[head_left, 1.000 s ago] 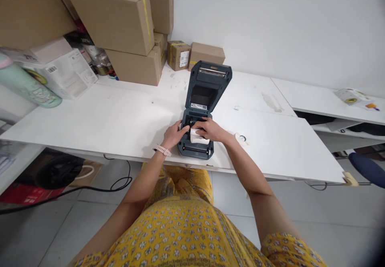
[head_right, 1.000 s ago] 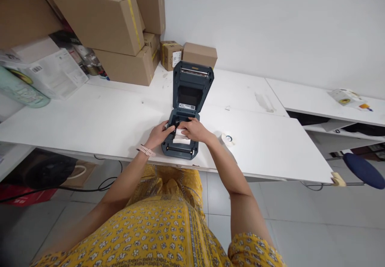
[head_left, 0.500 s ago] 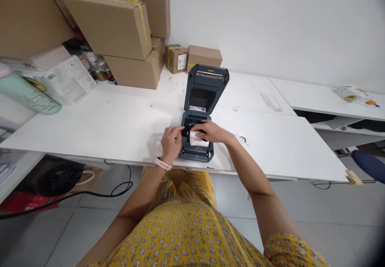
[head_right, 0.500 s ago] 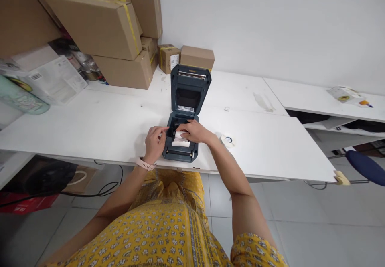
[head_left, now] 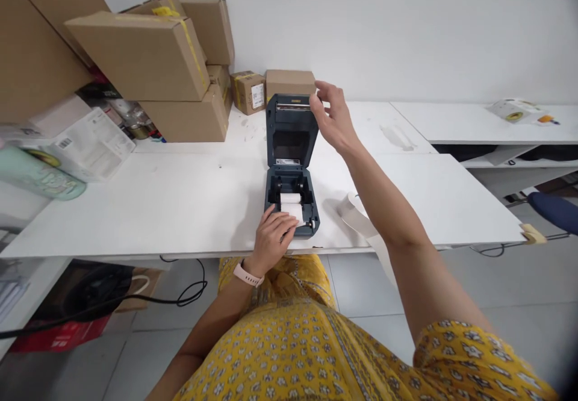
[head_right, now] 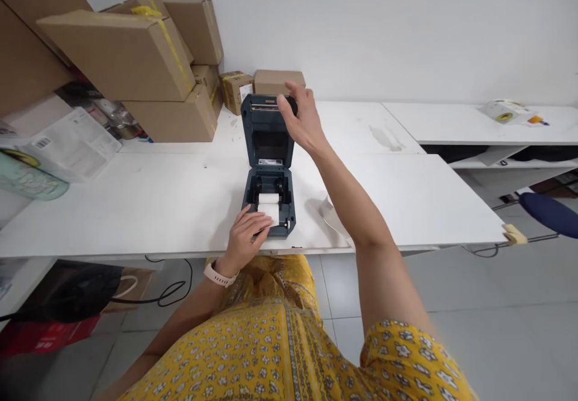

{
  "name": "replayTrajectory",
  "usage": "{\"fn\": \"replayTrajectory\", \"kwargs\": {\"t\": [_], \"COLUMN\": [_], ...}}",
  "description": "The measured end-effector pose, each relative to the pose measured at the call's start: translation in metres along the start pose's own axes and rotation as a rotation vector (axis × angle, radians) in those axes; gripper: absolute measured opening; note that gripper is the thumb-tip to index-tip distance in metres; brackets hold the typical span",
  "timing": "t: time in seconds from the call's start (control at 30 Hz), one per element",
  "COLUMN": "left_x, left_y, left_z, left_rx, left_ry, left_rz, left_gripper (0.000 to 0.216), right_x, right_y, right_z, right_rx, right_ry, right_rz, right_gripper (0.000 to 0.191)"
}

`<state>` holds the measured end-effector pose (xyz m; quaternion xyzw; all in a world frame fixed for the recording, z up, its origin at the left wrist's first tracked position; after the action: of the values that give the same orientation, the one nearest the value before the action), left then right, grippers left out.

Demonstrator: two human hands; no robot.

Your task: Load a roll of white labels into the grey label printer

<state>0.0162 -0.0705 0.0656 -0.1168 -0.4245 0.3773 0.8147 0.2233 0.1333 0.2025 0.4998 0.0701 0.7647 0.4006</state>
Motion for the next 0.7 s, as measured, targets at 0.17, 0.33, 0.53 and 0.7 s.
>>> {"fn": "replayTrajectory", "kwargs": {"t": [0.17,0.33,0.53,0.7], "left_x": [-0.008,-0.012,-0.017,-0.047], "left_y": [0.000,-0.004,-0.014,-0.017], "left_z": [-0.005,-0.005,-0.002,0.005], "left_rx": [0.008,-0.015,0.031,0.184], "left_ry": [0.026,-0.005,-0.074,-0.196], "left_rz": [-0.032,-0.055,-0.084,-0.112], "left_gripper": [0.021,0.020,0.019,0.013], "right_x": [0.010,-0.019,-0.121,-0.202], "right_y": [0.002,0.047,0.108,0.115], "right_z": [-0.006,0.004,0.008,-0.017], "right_rx": [0.011,0.035,0.007,-0.040], "right_ry": [0.037,0.037,-0.017,0.003], "right_rz": [-0.095,-0.144,-0.145,-0.270], "right_gripper": [0.075,0.071,0.043,0.033]}}
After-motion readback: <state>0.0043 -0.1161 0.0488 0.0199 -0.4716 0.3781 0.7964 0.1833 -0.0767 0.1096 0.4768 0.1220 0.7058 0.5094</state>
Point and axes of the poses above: each hand's wrist, its own x-axis towards the middle knuckle, its own z-axis out of the back of the hand, y = z × x, the point moved 4 cm from there along x, towards the middle knuckle
